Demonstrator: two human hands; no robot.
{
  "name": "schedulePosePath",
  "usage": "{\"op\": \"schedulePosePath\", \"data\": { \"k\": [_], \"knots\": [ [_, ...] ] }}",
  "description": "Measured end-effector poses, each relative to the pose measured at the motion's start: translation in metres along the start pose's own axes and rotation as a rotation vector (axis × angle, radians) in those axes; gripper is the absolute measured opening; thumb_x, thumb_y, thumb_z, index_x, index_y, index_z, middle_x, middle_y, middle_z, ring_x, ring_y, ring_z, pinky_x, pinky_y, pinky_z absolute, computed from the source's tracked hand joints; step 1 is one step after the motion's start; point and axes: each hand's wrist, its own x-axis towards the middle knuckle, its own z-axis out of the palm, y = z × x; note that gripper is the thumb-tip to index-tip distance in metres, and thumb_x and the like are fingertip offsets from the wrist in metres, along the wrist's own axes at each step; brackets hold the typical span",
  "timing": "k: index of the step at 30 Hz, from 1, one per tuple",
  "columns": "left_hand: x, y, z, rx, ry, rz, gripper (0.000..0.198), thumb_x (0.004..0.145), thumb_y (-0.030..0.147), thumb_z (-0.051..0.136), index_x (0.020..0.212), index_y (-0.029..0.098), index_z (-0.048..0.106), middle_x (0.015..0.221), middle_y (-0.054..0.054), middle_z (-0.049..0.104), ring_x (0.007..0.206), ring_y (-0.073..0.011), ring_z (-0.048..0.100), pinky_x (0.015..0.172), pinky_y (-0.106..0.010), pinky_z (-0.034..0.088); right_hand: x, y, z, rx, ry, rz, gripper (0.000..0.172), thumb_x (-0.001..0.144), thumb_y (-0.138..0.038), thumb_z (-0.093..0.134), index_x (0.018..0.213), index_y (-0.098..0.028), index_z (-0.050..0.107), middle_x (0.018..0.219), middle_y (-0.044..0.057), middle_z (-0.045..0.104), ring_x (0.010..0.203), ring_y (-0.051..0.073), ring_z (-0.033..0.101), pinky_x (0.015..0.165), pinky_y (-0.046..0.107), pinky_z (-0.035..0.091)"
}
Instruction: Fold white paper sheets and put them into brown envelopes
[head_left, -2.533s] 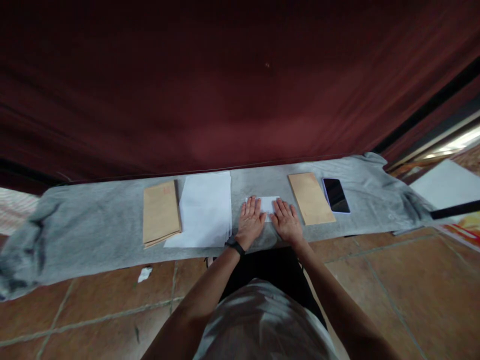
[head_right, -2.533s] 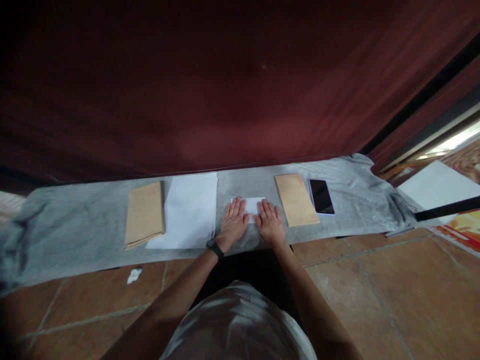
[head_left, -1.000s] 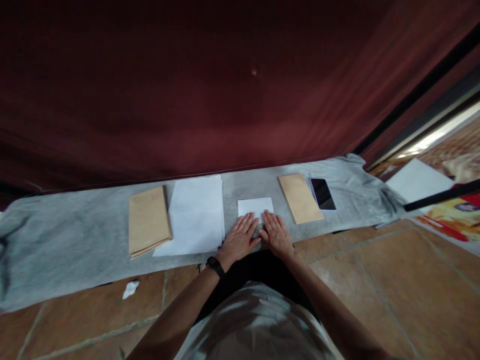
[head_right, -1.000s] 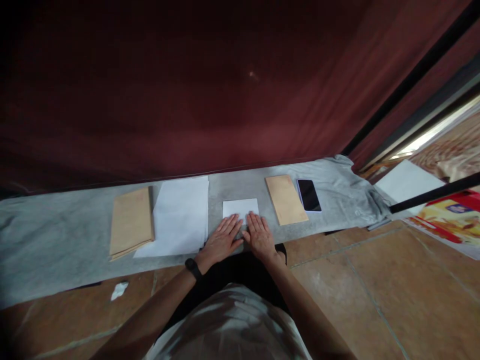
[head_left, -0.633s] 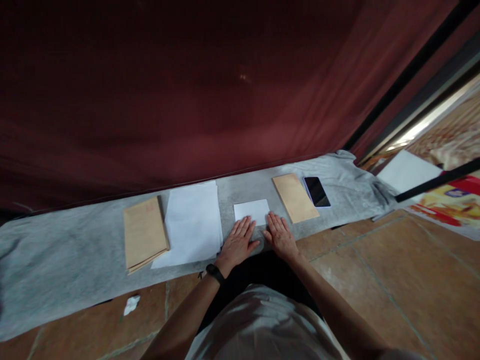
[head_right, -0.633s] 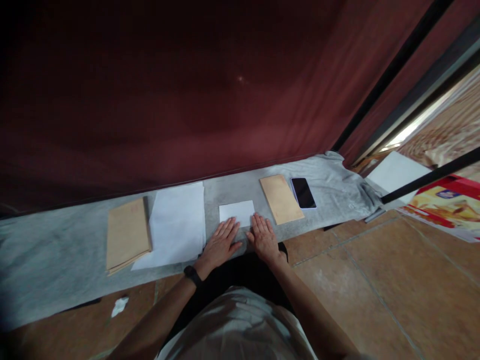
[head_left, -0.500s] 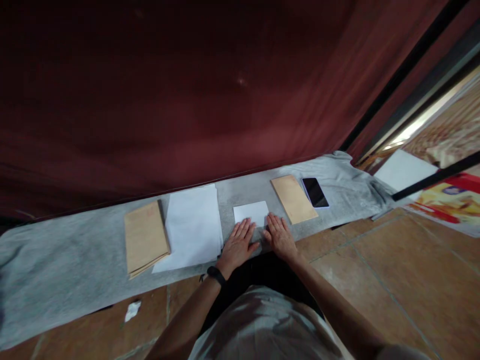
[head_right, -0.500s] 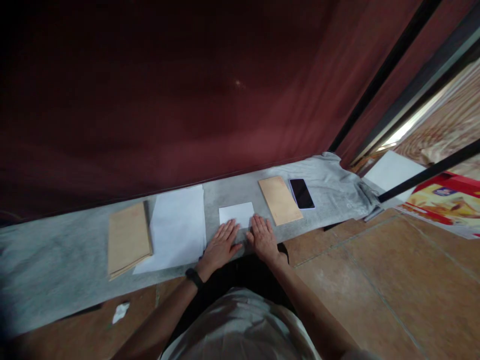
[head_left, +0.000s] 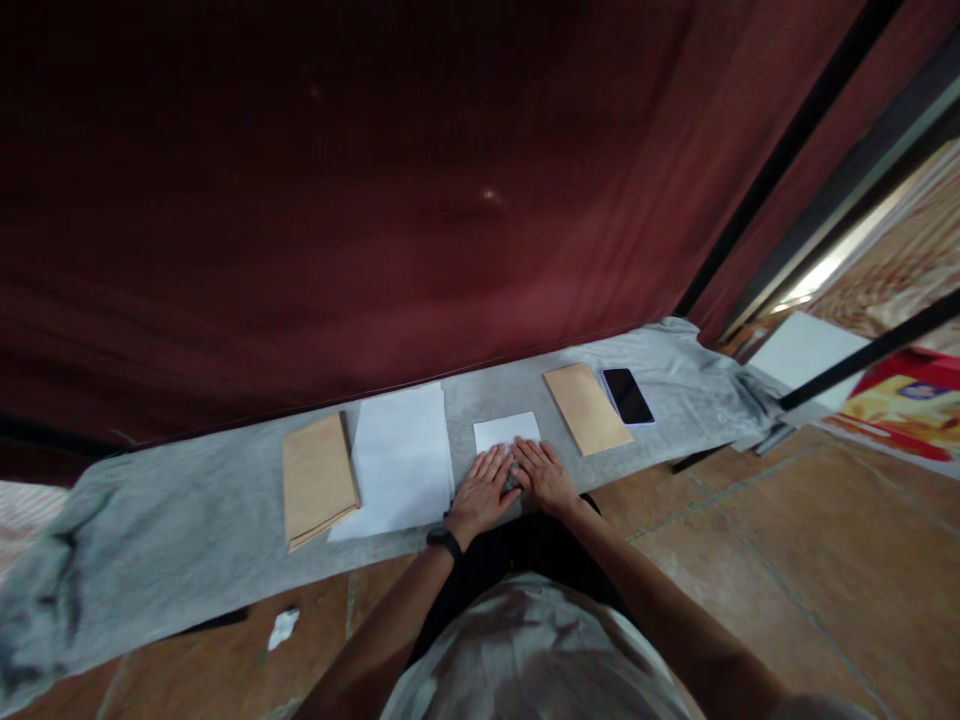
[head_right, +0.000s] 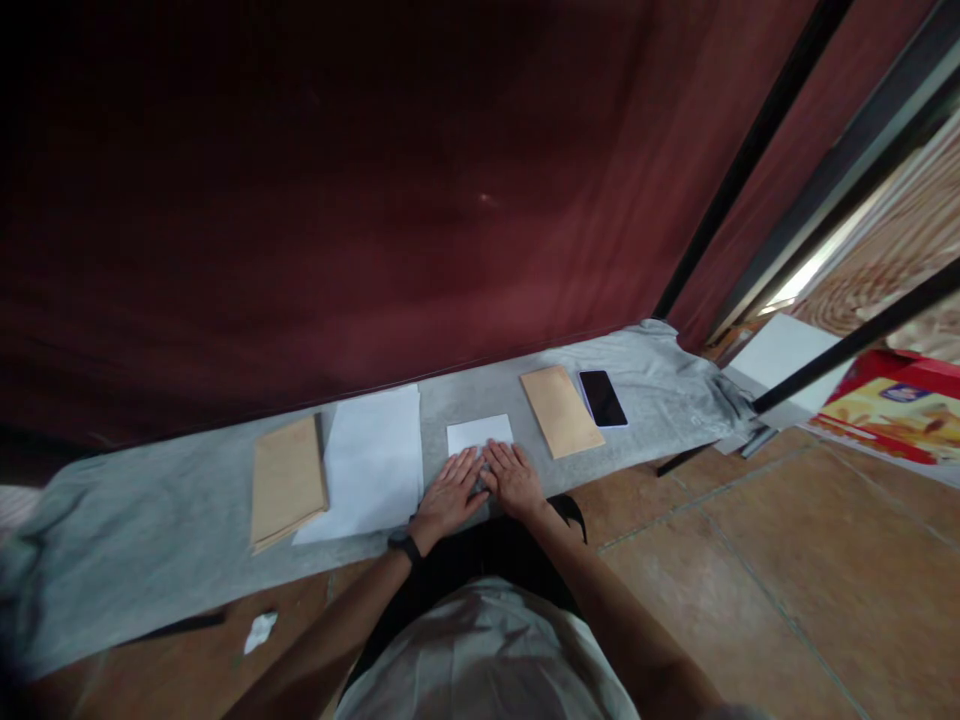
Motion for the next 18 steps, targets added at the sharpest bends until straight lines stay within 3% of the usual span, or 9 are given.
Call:
{"op": "schedulePosePath", "data": {
  "k": [6, 18],
  "knots": [
    [0.001, 0.0, 0.0, 0.002, -0.022, -0.001, 0.066, 0.101, 0.053, 0.04, 0.154, 0.013, 0.036, 0.162, -0.015, 0.034, 0.153, -0.0245, 0.025, 0.125, -0.045, 0.023, 0.014, 0.008, -0.005, -0.054, -0.065, 0.004, 0.045, 0.105, -0.037, 0.039, 0.147, -0.026, 0.05, 0.157, 0.007, 0.043, 0.145, 0.025, 0.04, 0.119, 0.047, 0.029],
    [-0.001, 0.0, 0.0, 0.005, 0.001, 0.006, 0.065, 0.102, 0.052, 0.038, 0.155, 0.015, 0.034, 0.162, -0.014, 0.035, 0.152, -0.0246, 0.027, 0.124, -0.046, 0.027, 0.054, 0.035, 0.002, -0.059, -0.027, 0.087, 0.051, 0.106, -0.039, 0.034, 0.15, -0.016, 0.046, 0.156, 0.011, 0.044, 0.143, 0.026, 0.043, 0.119, 0.046, 0.03]
  ]
}}
